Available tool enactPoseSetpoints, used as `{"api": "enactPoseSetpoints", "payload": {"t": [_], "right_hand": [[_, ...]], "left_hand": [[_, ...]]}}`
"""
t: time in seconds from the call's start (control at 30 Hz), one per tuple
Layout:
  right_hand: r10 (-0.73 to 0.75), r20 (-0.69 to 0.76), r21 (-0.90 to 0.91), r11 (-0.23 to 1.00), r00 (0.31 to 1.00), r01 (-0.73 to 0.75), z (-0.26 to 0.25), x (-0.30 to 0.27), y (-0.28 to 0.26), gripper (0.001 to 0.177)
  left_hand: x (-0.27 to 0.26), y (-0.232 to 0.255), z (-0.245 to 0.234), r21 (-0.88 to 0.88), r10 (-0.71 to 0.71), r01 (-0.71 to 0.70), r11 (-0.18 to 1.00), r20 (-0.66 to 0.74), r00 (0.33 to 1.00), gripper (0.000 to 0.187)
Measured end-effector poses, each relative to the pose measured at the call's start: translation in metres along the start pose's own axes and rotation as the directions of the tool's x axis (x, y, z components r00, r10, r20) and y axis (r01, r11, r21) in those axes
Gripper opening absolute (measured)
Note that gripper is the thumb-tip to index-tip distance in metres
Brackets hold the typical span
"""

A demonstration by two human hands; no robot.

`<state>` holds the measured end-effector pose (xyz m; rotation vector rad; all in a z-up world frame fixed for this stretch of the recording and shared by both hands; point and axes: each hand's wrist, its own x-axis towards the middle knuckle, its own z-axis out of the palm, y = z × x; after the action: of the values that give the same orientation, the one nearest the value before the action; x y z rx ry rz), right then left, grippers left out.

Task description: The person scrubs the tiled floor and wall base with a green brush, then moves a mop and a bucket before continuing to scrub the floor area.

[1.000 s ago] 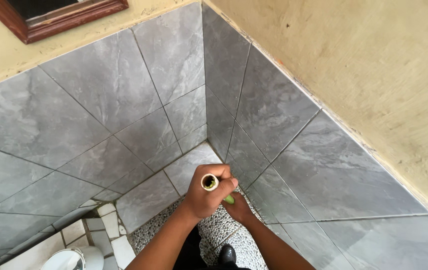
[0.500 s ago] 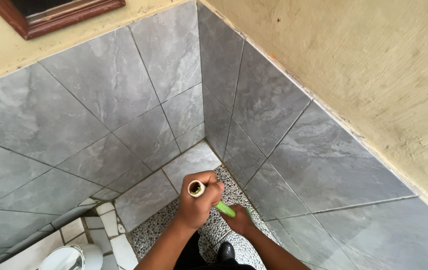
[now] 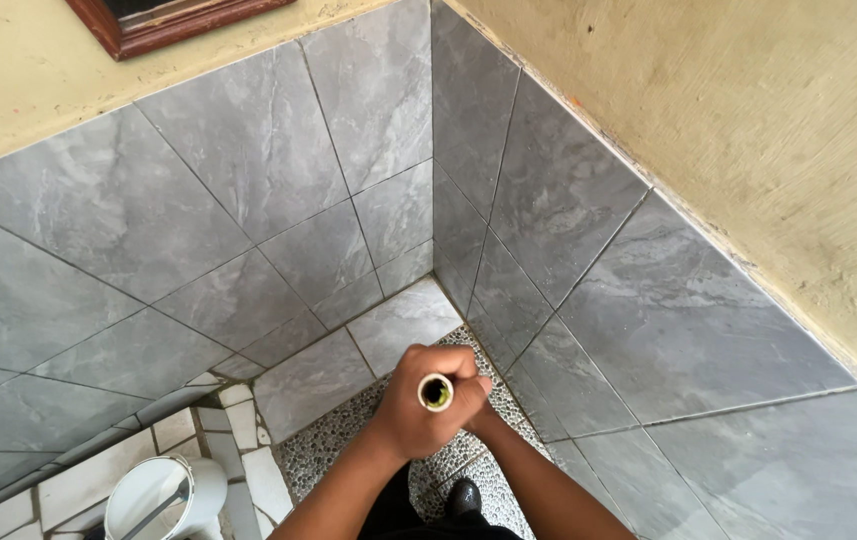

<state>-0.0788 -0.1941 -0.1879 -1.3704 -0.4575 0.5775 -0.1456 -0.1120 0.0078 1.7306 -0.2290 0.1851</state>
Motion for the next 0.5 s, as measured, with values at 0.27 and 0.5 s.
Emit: {"api": "enactPoseSetpoints", "payload": {"t": [0.27, 0.5], "right_hand": [[0.390, -0.158, -0.490, 0.767, 0.907, -0.415, -0.055, -0.072, 0.128, 0.039], [0.466, -0.206, -0.519, 0.693, 0.860, -0.500, -0.042, -0.072, 0.114, 0.033]], "left_hand": [[-0.006, -0.048, 0.003, -0.387, -0.177, 0.142, 0.911, -0.056, 0.983, 0.034], [-0.018, -0.058, -0.012, -0.519, -0.241, 0.136, 0.844, -0.141, 0.960, 0.034]]}}
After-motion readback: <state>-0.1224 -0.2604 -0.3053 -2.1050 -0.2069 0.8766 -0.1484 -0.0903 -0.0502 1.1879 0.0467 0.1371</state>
